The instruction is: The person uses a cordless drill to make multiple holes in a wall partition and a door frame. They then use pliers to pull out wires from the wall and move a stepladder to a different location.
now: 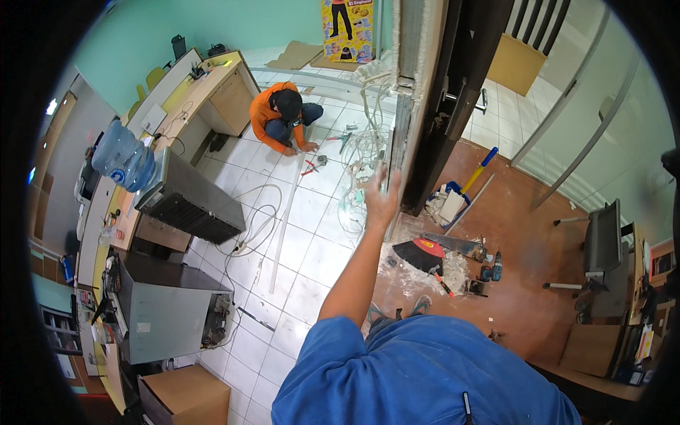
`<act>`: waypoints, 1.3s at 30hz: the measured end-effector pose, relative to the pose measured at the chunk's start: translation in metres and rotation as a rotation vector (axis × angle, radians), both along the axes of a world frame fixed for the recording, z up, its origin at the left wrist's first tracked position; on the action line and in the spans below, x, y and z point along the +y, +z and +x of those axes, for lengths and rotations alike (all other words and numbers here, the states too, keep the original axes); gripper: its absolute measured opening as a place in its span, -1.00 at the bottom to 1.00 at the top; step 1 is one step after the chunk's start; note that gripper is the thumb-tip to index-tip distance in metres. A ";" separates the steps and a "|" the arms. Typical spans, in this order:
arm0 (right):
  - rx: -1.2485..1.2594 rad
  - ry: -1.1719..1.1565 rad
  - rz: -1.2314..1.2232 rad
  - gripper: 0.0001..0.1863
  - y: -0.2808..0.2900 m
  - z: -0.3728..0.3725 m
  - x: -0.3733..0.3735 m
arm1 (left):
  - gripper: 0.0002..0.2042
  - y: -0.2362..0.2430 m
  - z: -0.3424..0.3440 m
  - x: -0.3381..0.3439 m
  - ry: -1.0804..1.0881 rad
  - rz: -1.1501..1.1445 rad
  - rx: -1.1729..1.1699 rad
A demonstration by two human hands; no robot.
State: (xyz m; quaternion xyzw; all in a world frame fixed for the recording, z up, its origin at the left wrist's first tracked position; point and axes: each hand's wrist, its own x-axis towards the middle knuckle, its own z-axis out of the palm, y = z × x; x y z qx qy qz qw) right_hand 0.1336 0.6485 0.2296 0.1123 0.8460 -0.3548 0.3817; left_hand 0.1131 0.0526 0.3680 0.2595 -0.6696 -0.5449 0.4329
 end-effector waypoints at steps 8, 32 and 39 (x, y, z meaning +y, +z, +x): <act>-0.016 -0.034 -0.029 -0.50 -0.054 -0.013 0.033 | -0.32 -0.112 0.100 0.081 -0.231 0.297 -0.444; -0.285 -0.143 -0.537 -0.54 -0.066 -0.051 0.017 | -0.30 -0.282 0.264 0.087 -0.124 0.379 -0.962; 0.168 0.172 -0.018 -0.46 -0.071 -0.007 0.010 | -0.24 -0.301 0.263 0.082 -0.205 0.600 -0.939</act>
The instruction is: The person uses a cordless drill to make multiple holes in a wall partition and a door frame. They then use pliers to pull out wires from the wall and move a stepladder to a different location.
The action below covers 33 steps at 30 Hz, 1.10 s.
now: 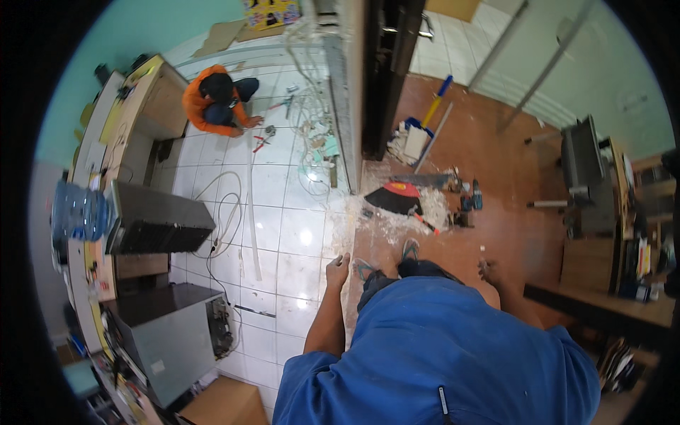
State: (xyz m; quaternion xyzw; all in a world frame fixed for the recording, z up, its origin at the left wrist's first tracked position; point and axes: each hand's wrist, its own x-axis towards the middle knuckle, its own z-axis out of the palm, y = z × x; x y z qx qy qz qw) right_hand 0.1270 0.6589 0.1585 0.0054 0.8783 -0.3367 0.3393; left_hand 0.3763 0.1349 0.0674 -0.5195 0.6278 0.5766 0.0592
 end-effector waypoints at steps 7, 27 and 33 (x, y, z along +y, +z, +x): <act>-0.098 -0.199 0.013 -0.50 0.040 0.056 -0.039 | -0.23 0.000 0.027 -0.016 -0.227 0.004 -0.159; -0.200 -0.275 -0.133 -0.57 -0.048 -0.088 -0.015 | -0.28 0.128 -0.074 0.026 -0.358 -0.228 -0.160; -0.241 -0.079 -0.067 -0.58 -0.048 -0.150 -0.007 | -0.30 0.155 -0.077 0.064 -0.279 -0.222 -0.158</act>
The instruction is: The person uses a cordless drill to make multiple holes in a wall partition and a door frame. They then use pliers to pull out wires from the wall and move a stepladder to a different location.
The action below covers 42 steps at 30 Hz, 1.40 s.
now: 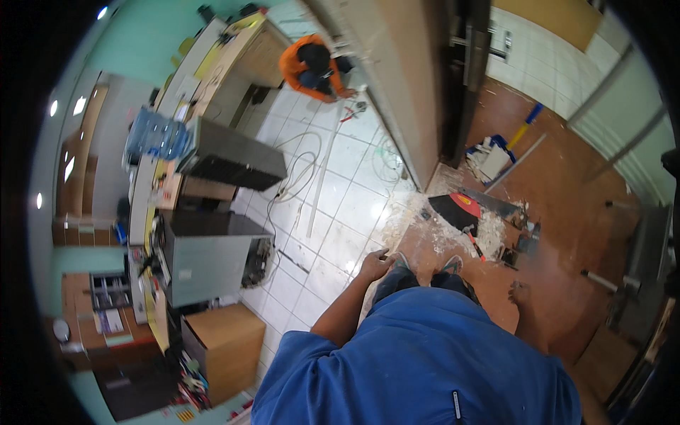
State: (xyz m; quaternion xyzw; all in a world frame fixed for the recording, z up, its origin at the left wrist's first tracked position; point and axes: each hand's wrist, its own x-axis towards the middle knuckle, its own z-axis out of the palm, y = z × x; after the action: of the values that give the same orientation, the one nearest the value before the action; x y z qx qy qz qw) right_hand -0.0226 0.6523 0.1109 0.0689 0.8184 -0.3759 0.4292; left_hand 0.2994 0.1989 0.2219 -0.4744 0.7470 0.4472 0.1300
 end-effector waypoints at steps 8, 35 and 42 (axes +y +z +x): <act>0.025 -0.112 -0.205 -0.70 -0.059 -0.019 -0.003 | -0.23 -0.047 0.119 -0.004 0.078 -0.004 -0.176; 0.206 0.735 0.179 -0.45 0.008 0.128 -0.511 | -0.30 -0.154 0.394 -0.263 0.854 0.154 -0.124; 0.303 1.055 0.192 -0.39 -0.014 0.087 -0.693 | -0.31 -0.163 0.379 -0.259 1.105 0.292 -0.134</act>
State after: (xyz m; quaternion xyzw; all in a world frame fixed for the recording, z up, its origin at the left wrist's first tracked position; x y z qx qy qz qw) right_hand 0.0647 -0.0409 0.0965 -0.3660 0.8251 -0.0396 0.4286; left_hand 0.6789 -0.0602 0.0593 -0.7987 0.3090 0.5163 -0.0116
